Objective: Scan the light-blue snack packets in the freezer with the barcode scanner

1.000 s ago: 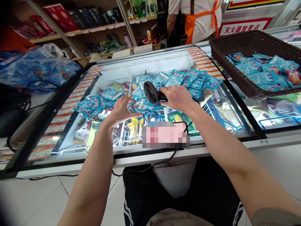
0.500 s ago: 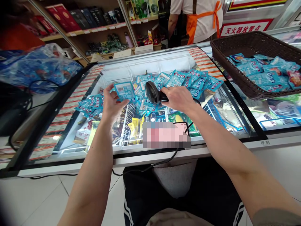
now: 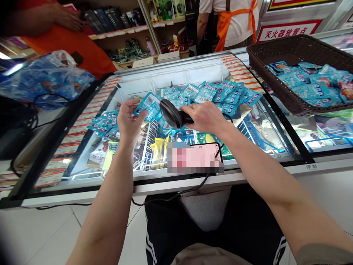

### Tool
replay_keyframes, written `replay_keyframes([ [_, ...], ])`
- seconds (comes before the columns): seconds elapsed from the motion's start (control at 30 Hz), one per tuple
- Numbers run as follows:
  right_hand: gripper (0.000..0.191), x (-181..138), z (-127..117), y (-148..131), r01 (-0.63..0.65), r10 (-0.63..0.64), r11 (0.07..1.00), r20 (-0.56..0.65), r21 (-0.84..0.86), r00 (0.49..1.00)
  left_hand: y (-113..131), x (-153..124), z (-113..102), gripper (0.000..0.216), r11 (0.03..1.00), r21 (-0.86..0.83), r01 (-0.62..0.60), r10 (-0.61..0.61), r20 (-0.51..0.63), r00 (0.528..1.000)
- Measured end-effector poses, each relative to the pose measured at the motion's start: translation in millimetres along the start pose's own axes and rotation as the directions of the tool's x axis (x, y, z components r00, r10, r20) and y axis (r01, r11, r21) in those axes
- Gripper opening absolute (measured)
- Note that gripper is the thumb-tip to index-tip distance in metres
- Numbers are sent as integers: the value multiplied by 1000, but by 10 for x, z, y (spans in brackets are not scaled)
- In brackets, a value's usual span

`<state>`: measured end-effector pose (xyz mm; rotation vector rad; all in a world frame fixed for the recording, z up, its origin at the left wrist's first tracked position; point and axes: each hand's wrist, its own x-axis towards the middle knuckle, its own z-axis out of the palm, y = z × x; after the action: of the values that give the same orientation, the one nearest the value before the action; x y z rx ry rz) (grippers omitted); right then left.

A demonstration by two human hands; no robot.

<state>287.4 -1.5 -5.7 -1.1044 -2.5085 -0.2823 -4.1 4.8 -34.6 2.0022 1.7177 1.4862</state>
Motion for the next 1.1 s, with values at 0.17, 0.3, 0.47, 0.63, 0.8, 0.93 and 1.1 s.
replay_keyframes([
  [0.17,42,3,-12,-14,-1,1,1000,24,-7,1000,19,-1,3,29,999,46,-30,30,2,1000],
  [0.3,38,1,-5,-27,3,-3,1000,31,-20,1000,54,-11,-10,31,997,72,-31,29,25,999],
  [0.47,37,-1,0,-28,10,-10,1000,13,-27,1000,91,-17,-31,30,998,56,-32,30,27,999],
  [0.63,37,3,-13,-31,7,-6,1000,25,-21,1000,112,-21,-40,29,997,69,-43,40,45,998],
  [0.8,37,6,-17,-32,8,-7,1000,31,-25,999,109,-19,-40,29,995,88,-56,52,54,997],
  [0.93,38,7,-11,-30,11,-11,1000,30,-17,999,108,-13,-45,29,994,92,-54,48,62,997],
  [1.1,37,4,-9,-35,15,-15,1000,8,-13,1000,133,-12,-47,28,992,112,-60,54,57,997],
])
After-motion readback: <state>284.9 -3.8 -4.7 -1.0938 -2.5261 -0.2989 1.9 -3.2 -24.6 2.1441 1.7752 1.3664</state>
